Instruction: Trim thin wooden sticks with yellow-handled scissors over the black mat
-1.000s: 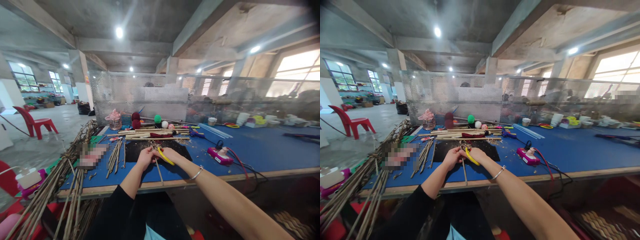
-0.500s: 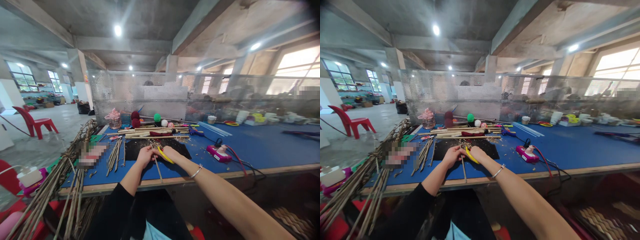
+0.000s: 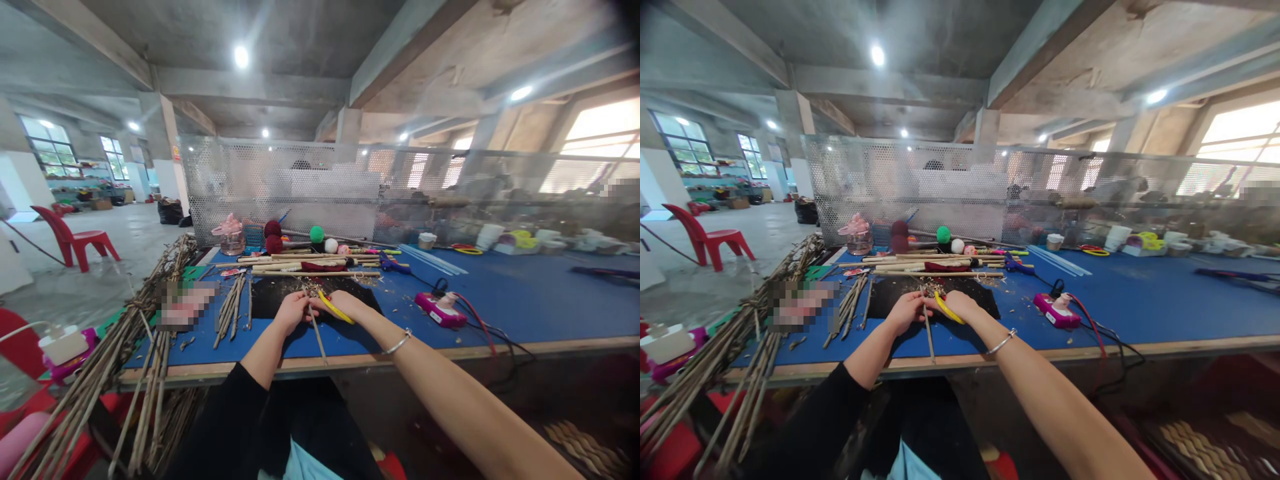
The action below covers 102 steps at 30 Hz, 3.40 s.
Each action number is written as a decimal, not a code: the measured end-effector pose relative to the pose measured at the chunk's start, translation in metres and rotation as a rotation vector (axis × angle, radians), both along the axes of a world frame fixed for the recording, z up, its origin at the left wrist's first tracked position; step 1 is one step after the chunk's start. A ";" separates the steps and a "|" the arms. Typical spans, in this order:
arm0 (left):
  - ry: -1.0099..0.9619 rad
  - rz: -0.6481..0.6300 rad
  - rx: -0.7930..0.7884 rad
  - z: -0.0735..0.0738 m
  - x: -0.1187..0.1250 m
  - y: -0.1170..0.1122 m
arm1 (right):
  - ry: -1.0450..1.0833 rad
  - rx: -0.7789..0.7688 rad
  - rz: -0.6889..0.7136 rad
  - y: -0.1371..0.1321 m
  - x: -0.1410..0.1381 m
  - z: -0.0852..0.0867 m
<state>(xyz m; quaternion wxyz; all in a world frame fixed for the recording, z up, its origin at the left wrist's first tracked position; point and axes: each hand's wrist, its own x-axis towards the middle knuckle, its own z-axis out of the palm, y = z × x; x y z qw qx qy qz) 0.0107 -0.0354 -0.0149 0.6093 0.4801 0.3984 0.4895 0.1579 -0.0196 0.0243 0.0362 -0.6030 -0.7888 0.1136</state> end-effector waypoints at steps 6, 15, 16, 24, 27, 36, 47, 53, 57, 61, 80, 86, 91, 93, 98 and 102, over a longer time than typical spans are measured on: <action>0.013 0.009 0.005 0.004 0.000 -0.003 | 0.025 -0.024 0.123 -0.006 -0.005 0.007; 0.027 0.007 0.061 -0.001 0.000 0.000 | 0.049 -0.046 0.170 -0.007 -0.010 0.012; 0.028 0.004 0.071 -0.002 0.000 0.001 | 0.048 -0.033 0.167 -0.006 -0.010 0.011; 0.041 -0.011 0.079 -0.001 -0.001 0.000 | 0.108 0.005 0.076 -0.002 -0.007 -0.004; 0.038 0.004 0.076 0.000 0.000 -0.001 | 0.149 0.024 0.040 0.000 -0.006 -0.010; 0.006 0.070 0.075 -0.003 0.000 0.003 | 0.253 0.083 -0.042 0.013 0.002 -0.013; -0.099 0.175 0.005 0.001 -0.004 0.003 | 0.682 0.388 -0.105 -0.006 0.014 -0.041; -0.133 0.127 -0.032 0.005 -0.005 -0.001 | 0.677 0.572 -0.189 -0.008 0.012 -0.047; -0.125 0.112 0.019 0.006 -0.008 -0.004 | 0.701 0.592 -0.119 -0.009 0.009 -0.050; -0.093 0.136 0.064 0.004 -0.009 -0.004 | 0.715 0.527 -0.100 -0.009 0.008 -0.051; -0.209 0.146 -0.011 0.010 -0.008 -0.006 | 0.604 0.338 -0.077 -0.012 -0.002 -0.031; -0.202 0.178 -0.013 0.008 -0.009 -0.004 | 0.617 0.290 -0.053 -0.012 -0.011 -0.033; -0.189 0.164 0.028 0.007 -0.009 -0.005 | 0.631 0.268 -0.034 -0.013 -0.016 -0.030; -0.185 0.144 0.030 0.007 -0.009 -0.004 | 0.627 0.254 -0.043 -0.014 -0.016 -0.028; -0.188 0.160 0.007 0.004 -0.010 -0.001 | 0.601 0.198 -0.056 -0.013 -0.017 -0.025; -0.179 0.153 0.011 0.002 -0.010 0.002 | 0.641 0.169 -0.040 -0.008 -0.018 -0.026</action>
